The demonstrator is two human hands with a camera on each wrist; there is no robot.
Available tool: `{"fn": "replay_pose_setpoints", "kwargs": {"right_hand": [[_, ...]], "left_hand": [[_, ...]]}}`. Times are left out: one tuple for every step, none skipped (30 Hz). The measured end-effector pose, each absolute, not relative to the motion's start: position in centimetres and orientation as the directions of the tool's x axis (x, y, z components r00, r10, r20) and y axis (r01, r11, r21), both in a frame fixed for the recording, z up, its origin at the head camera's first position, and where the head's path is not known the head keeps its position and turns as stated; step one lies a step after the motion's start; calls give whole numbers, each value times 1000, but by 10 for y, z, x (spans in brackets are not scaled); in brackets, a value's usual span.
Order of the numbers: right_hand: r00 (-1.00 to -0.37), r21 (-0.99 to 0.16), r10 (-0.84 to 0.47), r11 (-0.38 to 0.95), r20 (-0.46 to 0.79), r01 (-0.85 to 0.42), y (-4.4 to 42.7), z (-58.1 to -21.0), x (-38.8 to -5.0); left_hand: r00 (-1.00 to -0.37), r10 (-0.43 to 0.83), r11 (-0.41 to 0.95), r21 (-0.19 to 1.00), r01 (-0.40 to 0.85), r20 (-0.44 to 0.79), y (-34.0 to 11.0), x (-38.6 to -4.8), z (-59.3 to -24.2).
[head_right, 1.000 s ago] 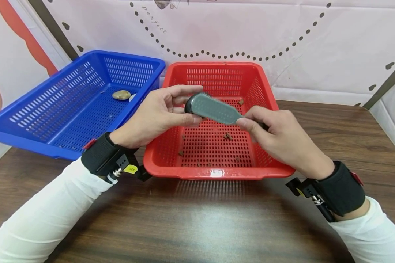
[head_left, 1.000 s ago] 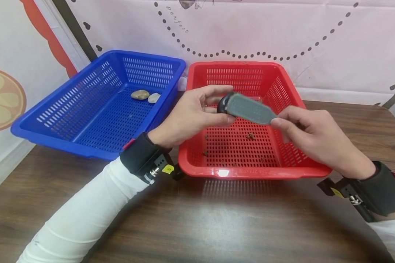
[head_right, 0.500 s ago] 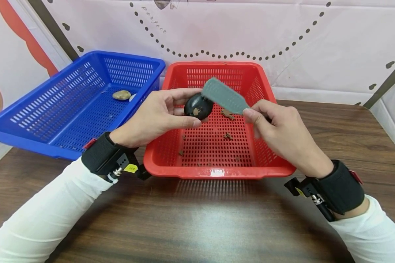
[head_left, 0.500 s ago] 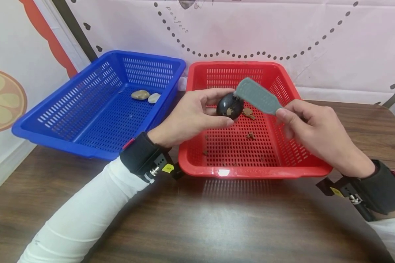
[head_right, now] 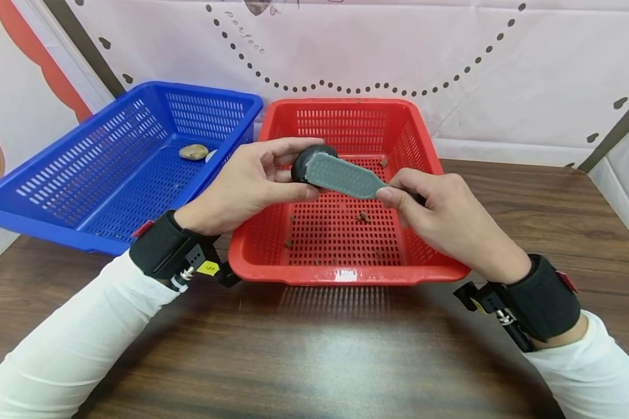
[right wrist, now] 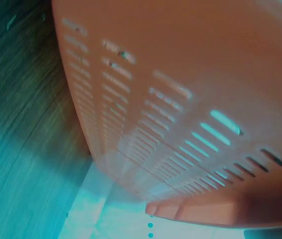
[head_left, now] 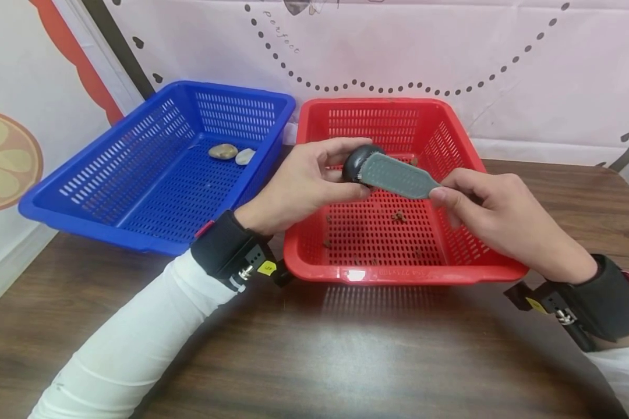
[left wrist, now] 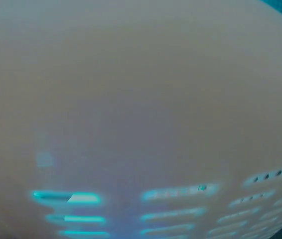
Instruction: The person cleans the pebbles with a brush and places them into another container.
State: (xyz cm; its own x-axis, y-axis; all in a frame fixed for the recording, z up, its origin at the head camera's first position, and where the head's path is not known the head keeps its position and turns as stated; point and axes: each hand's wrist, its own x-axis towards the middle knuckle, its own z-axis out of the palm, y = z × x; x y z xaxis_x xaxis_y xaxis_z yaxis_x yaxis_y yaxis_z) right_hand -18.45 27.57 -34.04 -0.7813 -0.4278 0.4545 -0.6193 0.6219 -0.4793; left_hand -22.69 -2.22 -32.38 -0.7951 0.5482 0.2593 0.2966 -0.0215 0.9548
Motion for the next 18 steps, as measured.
{"fn": "replay_pose_setpoints", "kwargs": {"right_hand": [[-788, -481, -412, 631, 458, -609, 275, -340, -184], [-793, -480, -397, 640, 461, -600, 275, -340, -184], [-799, -482, -382, 648, 465, -590, 275, -340, -185], [-805, -484, -366, 656, 467, -579, 275, -340, -184], [-810, -487, -348, 663, 471, -568, 275, -339, -184], [-818, -493, -328, 671, 474, -554, 275, -339, -185], [-825, -501, -304, 678, 476, -539, 275, -339, -185], [-832, -515, -281, 677, 479, -526, 275, -339, -185], [-833, -530, -259, 671, 488, -519, 275, -339, -184], [-830, -547, -238, 656, 505, -521, 275, -339, -184], [-820, -560, -219, 636, 528, -531, 275, -340, -184], [-805, -565, -214, 613, 553, -552, 276, -340, -183], [-785, -560, -223, 590, 578, -581, 276, -340, -183], [-759, -551, -249, 559, 601, -619, 277, -340, -183], [-734, -530, -287, 538, 616, -655, 277, -340, -183], [-717, -510, -329, 528, 614, -679, 277, -341, -183], [-711, -489, -373, 534, 596, -690, 277, -340, -184], [-712, -476, -410, 542, 570, -693, 277, -340, -184]], "left_hand": [[-795, 549, -23, 955, 295, 259, -22, -227, -324], [-796, 549, -24, 956, 293, 257, -22, -227, -324], [-796, 548, -23, 956, 291, 256, -22, -227, -324], [-798, 547, -19, 956, 291, 254, -23, -227, -324], [-798, 547, -17, 957, 291, 253, -23, -227, -324], [-797, 549, -21, 957, 289, 253, -23, -227, -324], [-796, 550, -22, 957, 289, 253, -23, -227, -325], [-796, 551, -20, 957, 289, 252, -23, -227, -324], [-795, 552, -20, 957, 290, 252, -23, -227, -324], [-794, 554, -20, 957, 290, 252, -23, -227, -324], [-792, 556, -21, 957, 290, 252, -23, -227, -324], [-791, 557, -24, 957, 290, 253, -23, -227, -324], [-791, 557, -22, 956, 291, 254, -22, -227, -324], [-791, 557, -22, 956, 292, 254, -22, -227, -324], [-790, 557, -23, 956, 293, 256, -22, -227, -324], [-789, 557, -21, 955, 297, 258, -22, -227, -324], [-788, 558, -22, 954, 299, 259, -22, -227, -324], [-787, 559, -21, 953, 302, 262, -22, -227, -324]]}}
